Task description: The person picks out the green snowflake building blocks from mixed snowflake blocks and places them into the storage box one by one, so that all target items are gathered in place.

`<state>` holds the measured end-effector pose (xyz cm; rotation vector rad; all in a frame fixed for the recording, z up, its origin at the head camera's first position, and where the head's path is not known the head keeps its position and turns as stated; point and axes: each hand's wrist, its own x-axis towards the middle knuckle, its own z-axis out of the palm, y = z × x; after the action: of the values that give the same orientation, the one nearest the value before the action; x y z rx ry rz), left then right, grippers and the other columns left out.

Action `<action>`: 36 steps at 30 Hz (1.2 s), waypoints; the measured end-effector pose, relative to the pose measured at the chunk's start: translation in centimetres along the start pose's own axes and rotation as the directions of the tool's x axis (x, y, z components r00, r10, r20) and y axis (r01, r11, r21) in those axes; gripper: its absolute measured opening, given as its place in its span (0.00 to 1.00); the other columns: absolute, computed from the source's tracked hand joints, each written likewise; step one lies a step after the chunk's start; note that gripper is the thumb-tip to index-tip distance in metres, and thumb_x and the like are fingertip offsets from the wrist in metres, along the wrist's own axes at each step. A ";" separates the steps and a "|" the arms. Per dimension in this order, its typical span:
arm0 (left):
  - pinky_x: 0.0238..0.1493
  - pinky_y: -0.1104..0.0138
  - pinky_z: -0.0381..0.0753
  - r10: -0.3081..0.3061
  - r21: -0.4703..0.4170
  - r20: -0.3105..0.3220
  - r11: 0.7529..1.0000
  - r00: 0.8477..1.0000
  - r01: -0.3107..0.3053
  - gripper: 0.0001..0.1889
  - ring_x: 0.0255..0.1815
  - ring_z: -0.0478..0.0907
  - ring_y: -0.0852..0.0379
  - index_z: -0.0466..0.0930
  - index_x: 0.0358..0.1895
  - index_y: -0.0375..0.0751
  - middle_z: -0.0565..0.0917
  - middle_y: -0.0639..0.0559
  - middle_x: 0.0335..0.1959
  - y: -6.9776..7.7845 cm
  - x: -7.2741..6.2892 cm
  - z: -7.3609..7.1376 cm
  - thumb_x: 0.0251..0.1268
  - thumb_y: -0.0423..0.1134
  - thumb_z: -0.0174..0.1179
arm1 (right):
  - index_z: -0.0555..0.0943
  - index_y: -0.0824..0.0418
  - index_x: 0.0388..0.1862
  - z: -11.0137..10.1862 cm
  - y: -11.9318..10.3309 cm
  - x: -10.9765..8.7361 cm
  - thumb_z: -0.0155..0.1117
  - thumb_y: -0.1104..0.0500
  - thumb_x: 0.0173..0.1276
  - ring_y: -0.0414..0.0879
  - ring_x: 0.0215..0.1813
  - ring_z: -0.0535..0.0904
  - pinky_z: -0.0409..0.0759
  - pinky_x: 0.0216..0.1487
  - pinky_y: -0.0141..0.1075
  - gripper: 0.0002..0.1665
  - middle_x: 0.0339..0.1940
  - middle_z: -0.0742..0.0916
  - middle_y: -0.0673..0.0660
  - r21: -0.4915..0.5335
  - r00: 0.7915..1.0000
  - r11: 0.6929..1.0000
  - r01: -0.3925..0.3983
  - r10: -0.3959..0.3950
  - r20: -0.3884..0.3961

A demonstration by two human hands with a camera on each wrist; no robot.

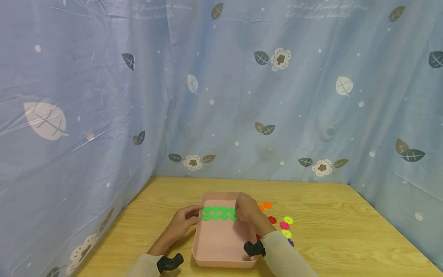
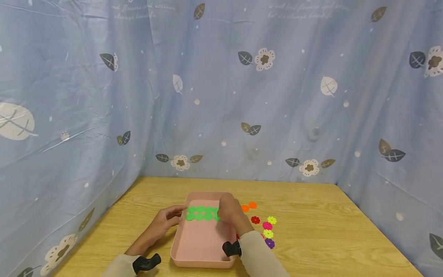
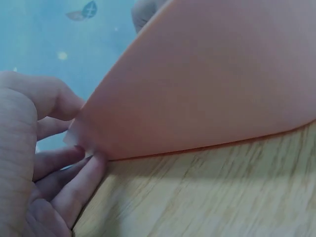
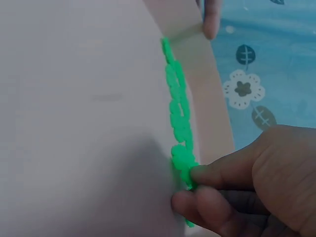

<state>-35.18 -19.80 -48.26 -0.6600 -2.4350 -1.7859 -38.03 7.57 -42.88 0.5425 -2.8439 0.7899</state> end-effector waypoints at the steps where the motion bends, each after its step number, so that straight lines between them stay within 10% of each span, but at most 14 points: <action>1: 0.65 0.51 0.76 -0.005 -0.003 0.000 1.000 1.000 0.005 0.24 0.70 0.71 0.35 0.74 0.69 0.35 0.74 0.36 0.70 0.0 0.0 0.0 0.73 0.37 0.59 | 0.66 0.55 0.05 0.1 -0.1 0.0 0.59 0.77 0.54 0.41 0.17 0.52 0.54 0.19 0.33 0.26 0.10 0.59 0.44 -0.016 1.000 1.000 -0.001 0.001 0.002; 21: 0.58 0.62 0.80 -0.011 -0.080 0.027 0.997 1.000 0.013 0.25 0.69 0.71 0.35 0.70 0.71 0.31 0.74 0.32 0.68 0.0 -0.1 0.0 0.74 0.34 0.56 | 0.62 0.52 0.05 0.9 -0.7 -0.2 0.64 0.71 0.56 0.41 0.16 0.49 0.49 0.18 0.33 0.29 0.11 0.56 0.44 -0.131 1.000 0.991 -0.013 0.013 -0.003; 29: 0.56 0.64 0.80 -0.023 -0.068 0.007 0.997 1.000 0.023 0.24 0.65 0.74 0.37 0.74 0.68 0.32 0.76 0.33 0.66 0.4 -0.1 0.0 0.71 0.34 0.59 | 0.79 0.59 0.24 0.1 0.2 -0.6 0.70 0.62 0.65 0.41 0.26 0.69 0.71 0.27 0.35 0.11 0.24 0.76 0.47 0.114 0.999 0.993 -0.001 0.006 -0.051; 36: 0.57 0.64 0.79 -0.024 -0.043 -0.005 0.999 1.000 0.024 0.24 0.64 0.75 0.39 0.76 0.67 0.33 0.77 0.36 0.66 0.2 -0.1 0.0 0.70 0.34 0.62 | 0.83 0.69 0.42 -1.9 0.3 -1.6 0.67 0.66 0.68 0.58 0.33 0.86 0.83 0.29 0.40 0.07 0.34 0.85 0.57 0.387 0.998 0.920 0.055 -0.038 -0.052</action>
<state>-35.08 -19.79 -48.14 -0.6312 -2.4181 -1.8512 -36.60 9.28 -41.78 0.6272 -2.6287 1.3530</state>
